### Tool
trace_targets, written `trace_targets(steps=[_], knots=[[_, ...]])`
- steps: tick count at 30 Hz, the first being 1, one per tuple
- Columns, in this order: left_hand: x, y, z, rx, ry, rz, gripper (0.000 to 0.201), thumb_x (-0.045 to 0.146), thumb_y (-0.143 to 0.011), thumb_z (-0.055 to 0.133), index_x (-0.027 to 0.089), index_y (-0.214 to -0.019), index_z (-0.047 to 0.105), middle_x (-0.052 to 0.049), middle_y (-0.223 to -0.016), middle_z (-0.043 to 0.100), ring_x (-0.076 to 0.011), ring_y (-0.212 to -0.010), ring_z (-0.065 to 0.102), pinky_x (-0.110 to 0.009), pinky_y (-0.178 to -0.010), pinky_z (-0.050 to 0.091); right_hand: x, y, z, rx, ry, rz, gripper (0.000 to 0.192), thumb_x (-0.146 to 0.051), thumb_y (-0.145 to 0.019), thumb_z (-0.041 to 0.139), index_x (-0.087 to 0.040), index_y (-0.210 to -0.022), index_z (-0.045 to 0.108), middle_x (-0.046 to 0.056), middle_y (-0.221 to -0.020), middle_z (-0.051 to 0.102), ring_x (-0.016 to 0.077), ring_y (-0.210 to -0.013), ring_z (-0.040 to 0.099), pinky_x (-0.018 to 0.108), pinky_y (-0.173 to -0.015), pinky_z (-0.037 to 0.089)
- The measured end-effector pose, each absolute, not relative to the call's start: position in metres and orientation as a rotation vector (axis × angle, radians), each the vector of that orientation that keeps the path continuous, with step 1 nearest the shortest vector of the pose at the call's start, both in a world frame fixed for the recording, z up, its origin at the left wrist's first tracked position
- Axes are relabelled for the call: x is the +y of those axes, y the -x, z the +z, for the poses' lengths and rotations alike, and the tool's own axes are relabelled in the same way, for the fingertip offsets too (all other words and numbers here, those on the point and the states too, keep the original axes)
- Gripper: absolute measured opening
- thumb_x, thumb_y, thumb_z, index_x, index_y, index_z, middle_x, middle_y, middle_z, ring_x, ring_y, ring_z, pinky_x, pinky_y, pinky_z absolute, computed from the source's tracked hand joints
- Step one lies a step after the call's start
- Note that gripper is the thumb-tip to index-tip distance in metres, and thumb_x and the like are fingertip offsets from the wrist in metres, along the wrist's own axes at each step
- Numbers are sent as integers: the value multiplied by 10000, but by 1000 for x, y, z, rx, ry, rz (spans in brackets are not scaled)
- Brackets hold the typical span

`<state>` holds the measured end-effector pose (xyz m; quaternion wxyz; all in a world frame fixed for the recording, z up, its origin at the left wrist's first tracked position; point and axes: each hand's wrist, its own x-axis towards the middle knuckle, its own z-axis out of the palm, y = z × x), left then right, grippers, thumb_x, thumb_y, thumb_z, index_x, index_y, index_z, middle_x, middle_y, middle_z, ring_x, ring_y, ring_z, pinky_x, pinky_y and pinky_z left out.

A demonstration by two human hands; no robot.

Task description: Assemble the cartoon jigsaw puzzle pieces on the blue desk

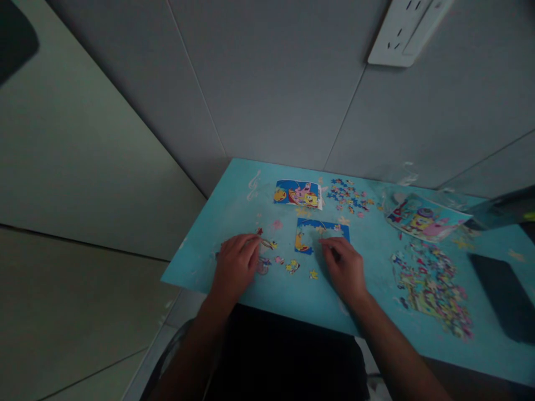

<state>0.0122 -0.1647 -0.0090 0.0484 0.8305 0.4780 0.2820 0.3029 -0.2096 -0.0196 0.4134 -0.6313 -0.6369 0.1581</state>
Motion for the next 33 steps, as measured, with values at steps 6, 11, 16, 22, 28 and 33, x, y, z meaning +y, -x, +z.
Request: trace_targets(steps=[6, 11, 16, 22, 28, 33], knots=[[-167, 11, -15, 1567, -2528, 721, 199, 189, -974, 567, 214, -1125, 695, -74, -1156, 716, -264, -1058, 634, -472, -938, 497, -210, -301, -19, -1612, 1580, 407, 240, -267, -988, 516, -225, -1058, 741, 92, -1023, 712, 224, -876, 668, 396, -811, 551], [-181, 5, -13, 1489, -2558, 637, 143, 239, -967, 623, 216, -1081, 706, -67, -1166, 704, -268, -1085, 615, -484, -966, 481, -210, -300, -18, -1610, 1574, 396, 251, -271, -985, 510, -221, -1063, 744, 97, -1025, 720, 223, -871, 672, 398, -802, 556], [-189, -8, -13, 1408, -2547, 474, 184, 301, -947, 676, 229, -1113, 708, -54, -1200, 689, -269, -1123, 598, -499, -1028, 453, -209, -302, -21, -1624, 1554, 373, 221, -272, -979, 541, -214, -1051, 742, 84, -994, 722, 216, -868, 673, 387, -807, 562], [-188, -14, -20, 1413, -2537, 473, 162, 282, -946, 675, 237, -1098, 709, -47, -1186, 687, -266, -1105, 606, -507, -1017, 451, -210, -302, -23, -1614, 1559, 381, 220, -250, -981, 537, -224, -1061, 741, 80, -1027, 720, 215, -900, 677, 382, -824, 558], [-189, -15, -17, 1410, -2525, 510, 140, 268, -934, 683, 242, -1070, 704, -44, -1157, 688, -267, -1090, 606, -509, -1013, 453, -210, -303, -22, -1634, 1553, 364, 226, -267, -982, 533, -226, -1053, 743, 84, -1013, 727, 221, -892, 682, 393, -816, 565], [-187, -13, -21, 1394, -2471, 541, 143, 262, -933, 685, 242, -1075, 694, -43, -1154, 676, -257, -1085, 603, -499, -1011, 462, -210, -305, -25, -1641, 1548, 378, 213, -249, -978, 541, -221, -1054, 738, 81, -1019, 723, 218, -914, 685, 392, -839, 559]])
